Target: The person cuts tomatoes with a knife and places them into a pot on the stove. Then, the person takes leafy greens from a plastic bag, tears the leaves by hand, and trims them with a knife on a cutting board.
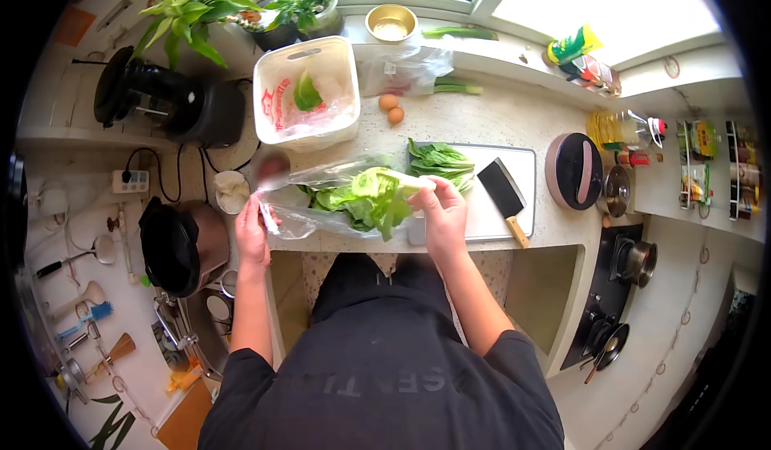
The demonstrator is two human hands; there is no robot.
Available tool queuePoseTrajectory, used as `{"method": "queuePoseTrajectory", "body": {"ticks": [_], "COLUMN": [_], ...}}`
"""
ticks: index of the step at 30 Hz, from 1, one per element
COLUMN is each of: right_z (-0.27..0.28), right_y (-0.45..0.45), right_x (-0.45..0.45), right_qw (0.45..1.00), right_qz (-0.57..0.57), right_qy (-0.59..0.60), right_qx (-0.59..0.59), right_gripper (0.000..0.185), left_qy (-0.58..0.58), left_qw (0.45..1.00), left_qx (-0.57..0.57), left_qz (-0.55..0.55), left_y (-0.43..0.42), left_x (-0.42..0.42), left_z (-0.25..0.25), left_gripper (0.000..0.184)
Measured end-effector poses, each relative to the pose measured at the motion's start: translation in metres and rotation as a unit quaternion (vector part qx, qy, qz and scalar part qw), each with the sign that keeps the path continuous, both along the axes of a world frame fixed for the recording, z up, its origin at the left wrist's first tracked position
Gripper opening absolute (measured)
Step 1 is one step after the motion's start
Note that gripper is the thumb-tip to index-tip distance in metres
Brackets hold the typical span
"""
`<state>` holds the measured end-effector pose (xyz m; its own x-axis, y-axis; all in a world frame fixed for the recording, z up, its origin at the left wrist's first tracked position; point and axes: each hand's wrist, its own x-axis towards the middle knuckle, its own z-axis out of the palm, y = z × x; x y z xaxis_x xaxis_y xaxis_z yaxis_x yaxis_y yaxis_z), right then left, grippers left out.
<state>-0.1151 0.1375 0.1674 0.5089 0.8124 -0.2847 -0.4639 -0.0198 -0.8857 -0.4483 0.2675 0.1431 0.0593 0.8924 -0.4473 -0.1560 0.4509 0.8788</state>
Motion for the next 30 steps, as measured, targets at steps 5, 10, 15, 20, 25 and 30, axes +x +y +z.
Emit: {"method": "queuePoseTrajectory", "body": {"ticks": [5,10,15,20,25,30], "right_z": [-0.003,0.005,0.009,0.016,0.022,0.032], "right_y": [-0.019,-0.029,-0.029,-0.016,0.003,0.03], "right_x": [0.032,0.04,0.032,0.015,-0.006,-0.018], "right_qw": [0.999,0.998,1.0,1.0,1.0,0.993], "right_qz": [-0.043,-0.063,-0.026,-0.029,0.003,0.097], "right_qy": [0.005,-0.002,-0.013,-0.01,0.012,-0.028], "right_qx": [-0.018,-0.016,0.0,0.007,0.022,0.068], "right_gripper": [0.018,0.018,0.023,0.022,0.024,0.029], "left_qy": [-0.007,-0.003,0.075,0.388,0.262,-0.037], "left_qw": [1.0,0.999,0.996,0.868,0.879,0.962], "left_qx": [0.004,0.022,0.036,0.304,0.317,0.225], "left_qz": [0.008,-0.026,-0.019,-0.067,-0.241,-0.147], "left_y": [0.003,0.004,-0.003,-0.031,-0.043,-0.016], "left_x": [0.008,0.006,0.02,0.049,0.079,0.099], "left_z": [0.008,-0.009,0.001,0.06,0.089,0.083], "left_gripper": [0.033,0.03,0.043,0.056,0.053,0.06]}}
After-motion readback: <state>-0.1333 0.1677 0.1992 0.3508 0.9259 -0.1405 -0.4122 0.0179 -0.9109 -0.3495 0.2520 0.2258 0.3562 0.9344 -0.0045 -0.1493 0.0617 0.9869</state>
